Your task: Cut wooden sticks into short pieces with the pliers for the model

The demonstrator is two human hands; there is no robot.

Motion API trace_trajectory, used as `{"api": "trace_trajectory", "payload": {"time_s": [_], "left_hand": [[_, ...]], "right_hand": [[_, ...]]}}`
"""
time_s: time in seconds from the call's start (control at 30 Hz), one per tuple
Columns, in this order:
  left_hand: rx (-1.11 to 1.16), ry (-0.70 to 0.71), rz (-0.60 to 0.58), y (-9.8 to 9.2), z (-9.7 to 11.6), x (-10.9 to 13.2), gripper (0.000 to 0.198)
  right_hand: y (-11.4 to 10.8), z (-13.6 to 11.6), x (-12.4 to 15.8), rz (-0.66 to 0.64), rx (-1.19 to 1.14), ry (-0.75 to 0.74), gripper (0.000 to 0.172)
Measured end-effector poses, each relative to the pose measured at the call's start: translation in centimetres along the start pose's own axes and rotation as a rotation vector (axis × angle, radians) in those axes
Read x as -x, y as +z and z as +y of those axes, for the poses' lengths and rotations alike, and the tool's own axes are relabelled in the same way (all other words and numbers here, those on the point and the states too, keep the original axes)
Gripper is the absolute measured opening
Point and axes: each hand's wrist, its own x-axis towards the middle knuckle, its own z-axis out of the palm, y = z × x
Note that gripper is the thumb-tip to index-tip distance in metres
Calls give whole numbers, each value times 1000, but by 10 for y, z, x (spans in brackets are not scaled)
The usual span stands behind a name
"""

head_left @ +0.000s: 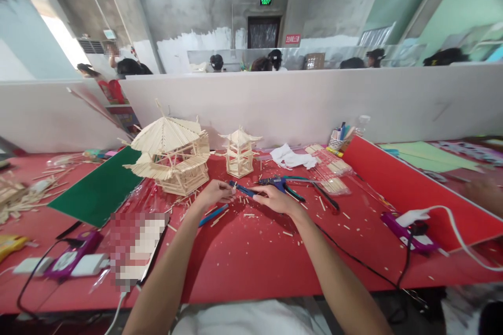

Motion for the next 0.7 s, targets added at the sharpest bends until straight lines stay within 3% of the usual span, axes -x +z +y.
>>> {"api": "trace_trajectory", "payload": {"time_s": [0.7], "left_hand": [[-41, -62, -14, -4, 4, 2, 37]], "right_hand": [[3, 7, -1, -28, 38, -57, 46]]}}
